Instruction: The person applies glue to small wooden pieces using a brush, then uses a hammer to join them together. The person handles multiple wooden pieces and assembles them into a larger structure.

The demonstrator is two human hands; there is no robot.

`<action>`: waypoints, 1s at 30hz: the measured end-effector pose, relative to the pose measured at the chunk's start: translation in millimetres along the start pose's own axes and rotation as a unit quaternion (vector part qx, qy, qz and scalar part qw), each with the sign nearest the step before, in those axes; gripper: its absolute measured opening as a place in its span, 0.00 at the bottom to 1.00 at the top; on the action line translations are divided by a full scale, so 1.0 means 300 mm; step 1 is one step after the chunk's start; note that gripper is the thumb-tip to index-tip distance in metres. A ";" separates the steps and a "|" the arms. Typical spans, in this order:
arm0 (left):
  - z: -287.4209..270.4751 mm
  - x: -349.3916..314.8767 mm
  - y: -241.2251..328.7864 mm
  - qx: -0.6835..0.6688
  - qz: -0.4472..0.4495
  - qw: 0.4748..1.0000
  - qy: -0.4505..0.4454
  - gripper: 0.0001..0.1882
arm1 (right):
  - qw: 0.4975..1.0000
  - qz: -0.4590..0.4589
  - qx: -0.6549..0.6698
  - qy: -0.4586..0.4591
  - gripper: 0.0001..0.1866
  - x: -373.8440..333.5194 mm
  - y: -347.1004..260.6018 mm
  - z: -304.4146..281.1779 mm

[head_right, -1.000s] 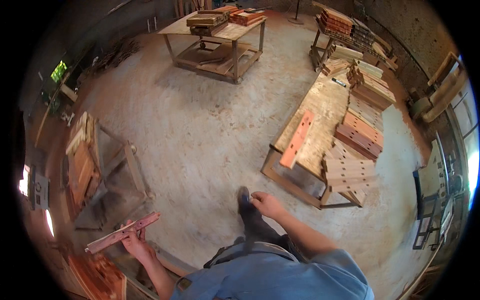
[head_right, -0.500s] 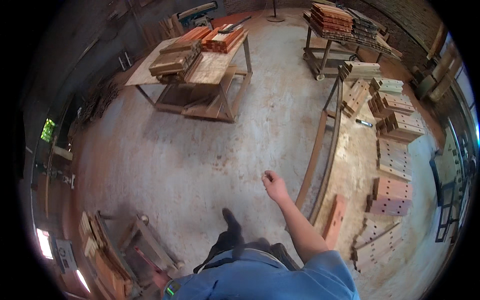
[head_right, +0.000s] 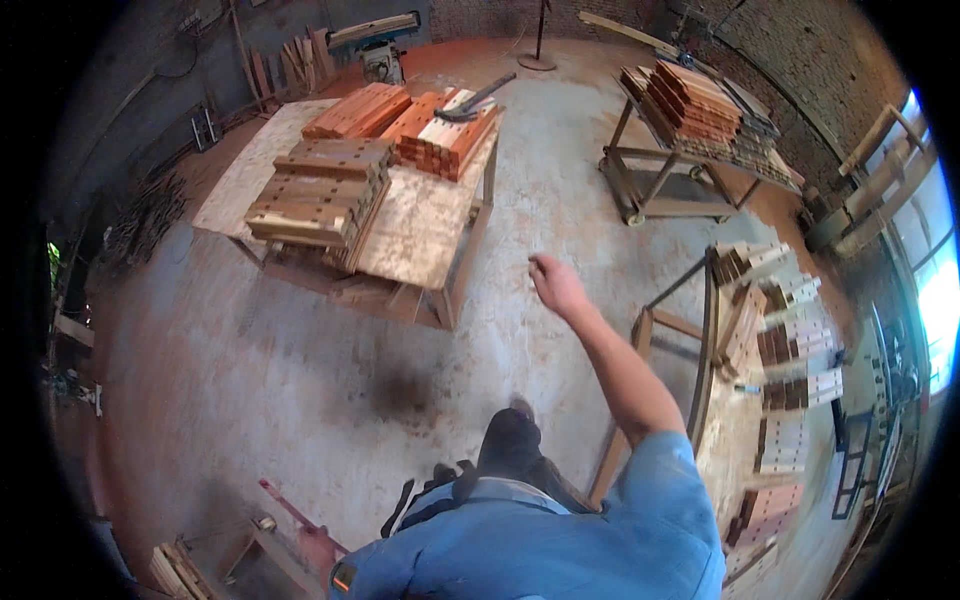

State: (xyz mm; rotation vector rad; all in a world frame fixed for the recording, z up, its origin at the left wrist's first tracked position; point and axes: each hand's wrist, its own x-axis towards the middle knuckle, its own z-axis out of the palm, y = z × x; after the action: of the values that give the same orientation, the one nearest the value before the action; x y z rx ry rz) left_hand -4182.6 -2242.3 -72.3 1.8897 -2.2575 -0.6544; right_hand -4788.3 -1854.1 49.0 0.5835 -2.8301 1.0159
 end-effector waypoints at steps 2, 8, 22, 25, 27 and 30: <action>0.025 0.083 0.182 0.036 -0.002 0.998 0.056 0.18 | 0.998 -0.062 -0.021 0.002 0.15 0.369 0.047 -0.028; 0.266 0.039 0.245 -0.169 -0.052 0.973 0.145 0.26 | 0.978 -0.144 -0.149 -0.006 0.15 1.444 0.147 0.043; 0.126 -0.399 1.251 -0.271 -0.325 0.882 0.206 0.05 | 0.852 -0.355 -0.303 -0.236 0.36 2.359 0.534 0.464; 0.135 -0.343 1.397 -0.409 -0.349 0.803 0.257 0.05 | 0.837 -0.328 -0.349 -0.265 0.23 2.448 0.547 0.494; 0.141 -0.382 1.399 -0.498 -0.326 0.761 0.259 0.09 | 0.865 -0.287 -0.308 -0.273 0.19 2.474 0.527 0.483; 0.132 -0.481 1.347 -0.544 -0.311 0.734 0.262 0.13 | 0.778 -0.352 -0.416 -0.311 0.16 2.432 0.409 0.407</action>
State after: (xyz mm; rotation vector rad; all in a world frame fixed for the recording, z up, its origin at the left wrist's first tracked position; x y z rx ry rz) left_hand -4533.3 -2043.7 80.1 1.7154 -0.5292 -1.0109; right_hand -5502.7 -2081.2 25.7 1.8311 -2.6219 -0.6514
